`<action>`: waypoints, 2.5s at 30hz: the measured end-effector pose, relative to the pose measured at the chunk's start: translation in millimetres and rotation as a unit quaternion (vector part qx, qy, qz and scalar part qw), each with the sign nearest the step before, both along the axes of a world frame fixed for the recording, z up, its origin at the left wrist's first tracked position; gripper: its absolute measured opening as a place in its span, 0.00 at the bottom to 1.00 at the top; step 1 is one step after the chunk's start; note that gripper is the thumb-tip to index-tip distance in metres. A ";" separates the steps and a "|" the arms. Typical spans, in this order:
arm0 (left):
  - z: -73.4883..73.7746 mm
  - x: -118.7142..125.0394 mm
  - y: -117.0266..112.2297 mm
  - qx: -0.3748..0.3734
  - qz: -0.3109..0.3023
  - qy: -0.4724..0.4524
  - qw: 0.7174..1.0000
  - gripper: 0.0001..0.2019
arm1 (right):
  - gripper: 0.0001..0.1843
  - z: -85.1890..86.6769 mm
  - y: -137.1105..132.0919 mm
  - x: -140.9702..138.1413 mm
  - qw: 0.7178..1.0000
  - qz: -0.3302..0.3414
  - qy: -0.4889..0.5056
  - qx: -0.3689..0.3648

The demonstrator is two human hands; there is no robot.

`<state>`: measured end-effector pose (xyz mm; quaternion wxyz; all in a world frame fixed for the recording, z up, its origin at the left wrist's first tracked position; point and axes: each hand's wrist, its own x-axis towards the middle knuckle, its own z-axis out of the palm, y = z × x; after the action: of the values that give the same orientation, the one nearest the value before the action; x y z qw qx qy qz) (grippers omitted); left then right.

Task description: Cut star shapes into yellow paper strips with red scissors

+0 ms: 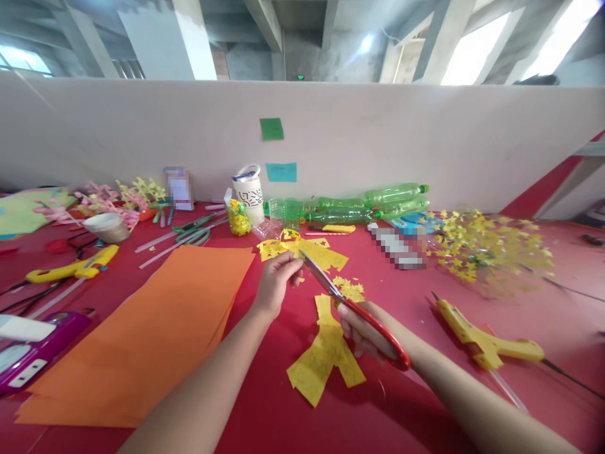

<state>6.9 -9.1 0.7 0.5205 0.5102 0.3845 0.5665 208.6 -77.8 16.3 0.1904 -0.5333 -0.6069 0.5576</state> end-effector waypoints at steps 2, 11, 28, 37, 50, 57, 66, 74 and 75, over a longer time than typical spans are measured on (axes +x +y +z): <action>0.0 0.0 0.0 -0.001 -0.003 -0.003 1.000 0.12 | 0.29 1.8 -0.2 -0.5 1.000 -0.004 -0.003 -0.003; -0.7 -0.2 1.0 -0.007 0.002 -0.020 1.000 0.12 | 0.30 8.4 1.2 -2.0 1.000 -0.016 -0.006 -0.008; 2.8 -2.3 4.0 -0.014 0.042 -0.065 0.997 0.05 | 0.28 6.7 0.9 -3.4 1.000 -0.025 0.007 -0.001; 4.8 0.6 0.9 -0.040 -0.004 -0.080 0.996 0.09 | 0.28 0.5 -2.9 -10.7 0.998 -0.056 0.012 -0.014; 5.0 -5.0 5.1 -0.026 0.087 -0.040 0.995 0.07 | 0.29 -1.4 -3.7 -1.2 0.996 0.011 0.081 -0.032; 8.8 -16.7 7.3 0.041 0.066 0.087 0.993 0.09 | 0.28 2.7 -0.7 2.4 0.998 0.039 0.052 -0.027; 7.3 -24.0 10.7 0.017 0.009 0.071 0.997 0.08 | 0.26 -1.0 0.3 5.0 0.997 0.056 0.044 0.003; 6.4 -23.0 9.8 0.001 -0.004 0.059 0.998 0.06 | 0.27 -3.8 1.1 3.9 0.999 0.036 0.027 0.000; 6.2 -23.0 9.7 0.001 -0.004 0.058 0.998 0.06 | 0.27 -3.9 1.2 3.9 0.999 0.035 0.024 0.000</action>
<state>-16.1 0.5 6.9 0.4988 0.5444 0.4118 0.5341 212.5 -76.6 12.4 0.1858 -0.4982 -0.6205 0.5764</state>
